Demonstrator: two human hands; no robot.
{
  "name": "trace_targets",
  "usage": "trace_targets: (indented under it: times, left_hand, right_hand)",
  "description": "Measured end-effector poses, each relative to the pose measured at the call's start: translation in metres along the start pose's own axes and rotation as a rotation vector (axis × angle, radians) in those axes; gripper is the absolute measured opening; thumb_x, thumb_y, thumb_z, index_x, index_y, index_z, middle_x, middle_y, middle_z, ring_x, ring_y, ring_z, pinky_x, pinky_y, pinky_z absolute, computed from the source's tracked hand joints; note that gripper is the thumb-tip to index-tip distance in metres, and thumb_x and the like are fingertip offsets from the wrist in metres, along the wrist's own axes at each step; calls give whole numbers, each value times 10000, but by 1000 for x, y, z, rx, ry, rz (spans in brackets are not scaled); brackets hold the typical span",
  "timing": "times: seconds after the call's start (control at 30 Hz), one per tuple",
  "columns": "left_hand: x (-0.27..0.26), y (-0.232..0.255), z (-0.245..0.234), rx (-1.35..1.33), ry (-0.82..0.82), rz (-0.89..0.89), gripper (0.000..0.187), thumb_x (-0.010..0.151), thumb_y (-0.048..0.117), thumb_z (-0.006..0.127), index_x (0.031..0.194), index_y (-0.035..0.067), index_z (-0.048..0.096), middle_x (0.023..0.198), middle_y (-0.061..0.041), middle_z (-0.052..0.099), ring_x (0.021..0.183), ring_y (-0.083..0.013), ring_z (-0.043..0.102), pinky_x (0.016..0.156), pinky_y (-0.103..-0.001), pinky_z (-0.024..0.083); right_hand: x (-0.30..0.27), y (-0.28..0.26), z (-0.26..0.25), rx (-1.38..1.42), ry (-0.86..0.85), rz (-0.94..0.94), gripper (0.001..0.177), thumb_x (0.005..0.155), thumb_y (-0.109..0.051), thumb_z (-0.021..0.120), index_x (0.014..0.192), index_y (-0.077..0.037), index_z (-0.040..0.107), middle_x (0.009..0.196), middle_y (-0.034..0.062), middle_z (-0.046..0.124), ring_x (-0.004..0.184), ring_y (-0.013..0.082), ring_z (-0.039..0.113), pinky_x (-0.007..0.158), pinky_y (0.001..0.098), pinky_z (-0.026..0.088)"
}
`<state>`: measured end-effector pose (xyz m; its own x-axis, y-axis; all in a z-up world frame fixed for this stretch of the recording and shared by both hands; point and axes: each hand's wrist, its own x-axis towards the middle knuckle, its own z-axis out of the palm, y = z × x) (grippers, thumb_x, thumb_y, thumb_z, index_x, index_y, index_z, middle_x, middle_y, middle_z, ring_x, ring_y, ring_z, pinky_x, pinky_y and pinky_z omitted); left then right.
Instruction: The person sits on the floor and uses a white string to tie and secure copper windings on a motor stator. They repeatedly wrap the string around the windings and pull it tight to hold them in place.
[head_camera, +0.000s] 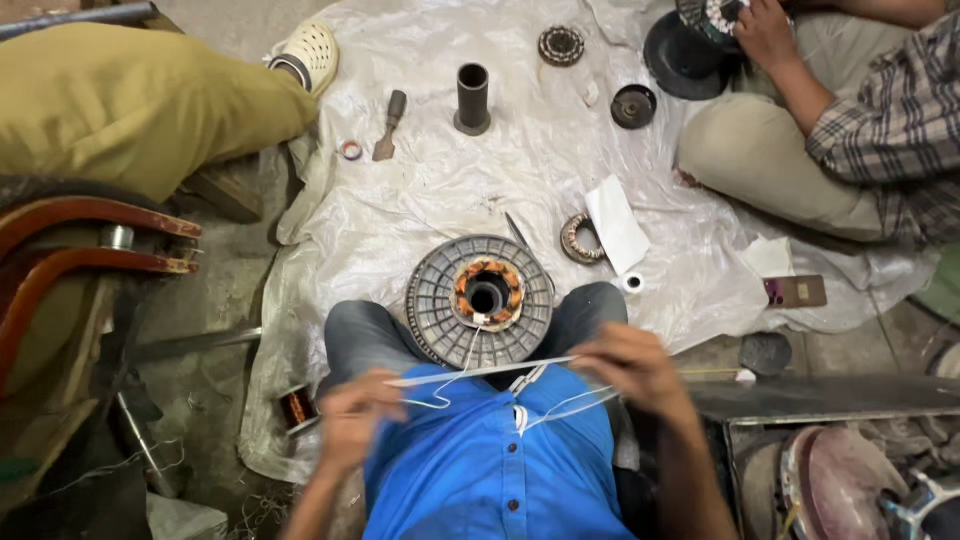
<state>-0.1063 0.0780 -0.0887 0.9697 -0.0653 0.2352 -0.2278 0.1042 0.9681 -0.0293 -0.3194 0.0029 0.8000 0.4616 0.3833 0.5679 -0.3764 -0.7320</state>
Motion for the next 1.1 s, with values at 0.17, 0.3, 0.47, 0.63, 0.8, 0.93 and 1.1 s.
trace_targets:
  times: [0.17,0.3,0.47,0.63,0.8,0.93,1.1]
  left_hand:
    - [-18,17,-38,659,264,-169,246,979,188,618,1070,9,761,1074,-164,670,1038,-276,590,903,-418,462]
    - [9,47,11,1040,224,180,438,876,362,674,1163,32,701,1218,-180,633,1205,-319,523,1031,-496,396]
    - [37,66,72,582,-202,345,605,864,399,764,1294,-11,652,1172,-160,678,1148,-327,624,1004,-464,489]
    - [35,19,60,455,-531,38,169,935,168,746,1071,90,810,831,-62,761,793,-220,744,768,-368,578]
    - [14,4,-43,456,522,-172,185,960,61,558,988,-3,729,952,-83,735,828,-178,688,758,-299,543]
    - [16,36,-77,919,893,19,215,1020,76,608,1181,-47,679,1126,-170,616,993,-279,605,903,-441,491]
    - [32,51,39,270,555,-146,430,843,220,729,1220,118,550,1137,-74,699,968,-270,715,915,-421,564]
  right_hand:
    - [-24,18,-42,-146,347,362,141,835,-72,802,970,-46,774,706,47,591,611,132,488,555,291,351]
    - [-4,2,-13,4,131,86,108,824,-122,802,924,-95,774,765,13,706,630,109,608,549,279,442]
    - [23,-37,62,140,-198,-181,138,828,-159,854,914,-77,784,717,43,651,618,176,645,526,333,482]
    - [24,-35,56,90,-114,-69,140,816,-131,846,914,-58,778,730,53,652,622,181,641,529,328,473]
    - [-3,0,20,-16,88,168,149,787,-103,831,920,-46,799,695,61,641,623,165,614,547,316,455]
    - [-23,17,-1,-40,182,243,123,799,-73,797,915,-37,773,778,51,717,683,151,665,594,297,496]
    - [-1,-6,38,146,-21,81,133,784,-78,848,894,-25,795,752,69,718,616,175,646,531,310,473]
